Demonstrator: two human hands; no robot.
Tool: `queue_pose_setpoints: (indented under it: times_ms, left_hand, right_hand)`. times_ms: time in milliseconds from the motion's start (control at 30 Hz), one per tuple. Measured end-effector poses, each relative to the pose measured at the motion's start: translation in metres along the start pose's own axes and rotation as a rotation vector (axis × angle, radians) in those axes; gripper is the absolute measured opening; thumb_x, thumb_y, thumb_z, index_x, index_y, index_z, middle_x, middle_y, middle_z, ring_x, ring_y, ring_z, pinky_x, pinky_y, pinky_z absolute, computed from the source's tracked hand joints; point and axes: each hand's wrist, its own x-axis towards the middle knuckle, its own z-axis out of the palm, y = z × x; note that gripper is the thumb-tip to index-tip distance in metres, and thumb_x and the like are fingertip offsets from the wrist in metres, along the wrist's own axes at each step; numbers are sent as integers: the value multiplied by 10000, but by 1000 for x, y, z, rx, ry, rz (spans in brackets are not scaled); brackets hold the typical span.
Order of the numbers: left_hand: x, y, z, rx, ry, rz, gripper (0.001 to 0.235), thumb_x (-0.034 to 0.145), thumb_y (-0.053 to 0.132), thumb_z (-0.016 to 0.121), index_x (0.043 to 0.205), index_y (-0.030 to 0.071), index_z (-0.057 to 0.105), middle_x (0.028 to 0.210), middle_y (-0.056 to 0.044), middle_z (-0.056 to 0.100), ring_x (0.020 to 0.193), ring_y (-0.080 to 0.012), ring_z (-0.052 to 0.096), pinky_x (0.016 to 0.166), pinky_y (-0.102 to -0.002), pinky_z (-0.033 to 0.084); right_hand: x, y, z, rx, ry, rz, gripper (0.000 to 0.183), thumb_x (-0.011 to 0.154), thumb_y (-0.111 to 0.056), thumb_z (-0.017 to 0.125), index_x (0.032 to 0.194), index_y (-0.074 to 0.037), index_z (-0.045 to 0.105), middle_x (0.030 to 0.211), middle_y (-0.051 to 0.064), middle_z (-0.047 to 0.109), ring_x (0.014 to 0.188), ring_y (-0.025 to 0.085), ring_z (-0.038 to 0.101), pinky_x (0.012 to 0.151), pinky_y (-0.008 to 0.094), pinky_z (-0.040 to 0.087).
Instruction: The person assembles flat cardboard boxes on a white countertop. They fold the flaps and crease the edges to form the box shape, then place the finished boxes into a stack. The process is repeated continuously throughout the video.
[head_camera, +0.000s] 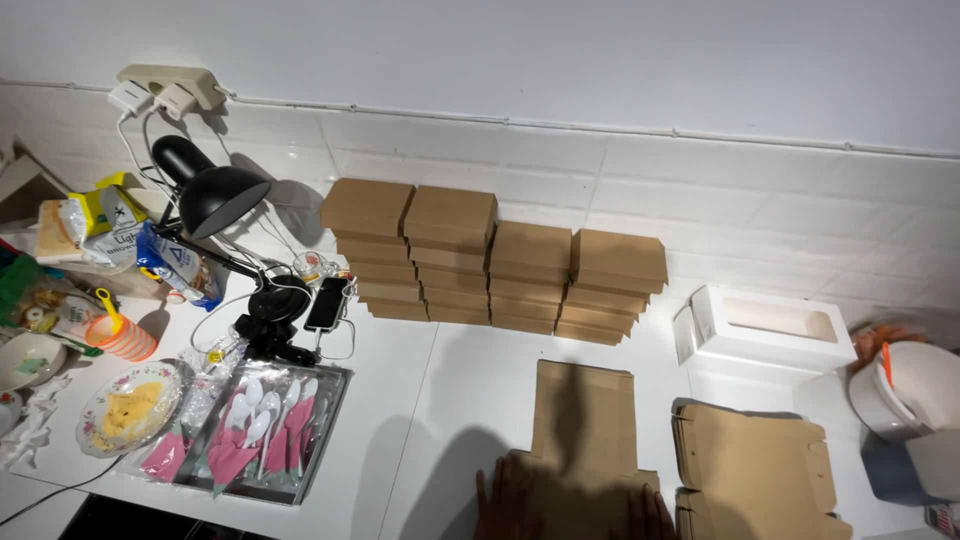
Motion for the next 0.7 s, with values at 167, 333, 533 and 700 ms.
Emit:
queue_pose_setpoints:
  times_ms: [167,333,533,700]
  left_hand:
    - [106,-16,-86,-439,-92,-263,600,1029,467,489,1502,106,413,1567,-246,295,1455,-397,284,1130,-587,219]
    - [228,-71,-129,-614,160,-424,518,1002,291,552,1452,62,435,1520,-279,351,1424,-458,329,1106,-602,329]
    - [330,-173,-217,-385,307,-511,507,1057,319,541,1409,-41,481,1548,-294,253,1469,-460,256,1161,-599,299]
    - [364,-269,-191,-287,275,-580,407,1074,315,459,1413,92,492,1464,-187,396,1395,-373,416,1086,-554,413]
  right_hand:
    - [91,-8,-29,171,-233,303,310,942,-426,551,1188,-277,668,1355,80,621,1116,342,593,959,561,515]
    - [258,-46,-53,790,-244,89,567,909,57,630,1456,-70,549,1443,92,576,1358,263,525,1028,362,373]
    - [396,-107,-17,1142,-303,130,307,1003,-214,657,1250,-32,657,1152,219,685,1083,453,663,891,559,546]
    - [481,-141,37,1066,-58,72,523,1031,-166,672,1492,-40,460,1288,245,518,1251,480,545,1048,578,464]
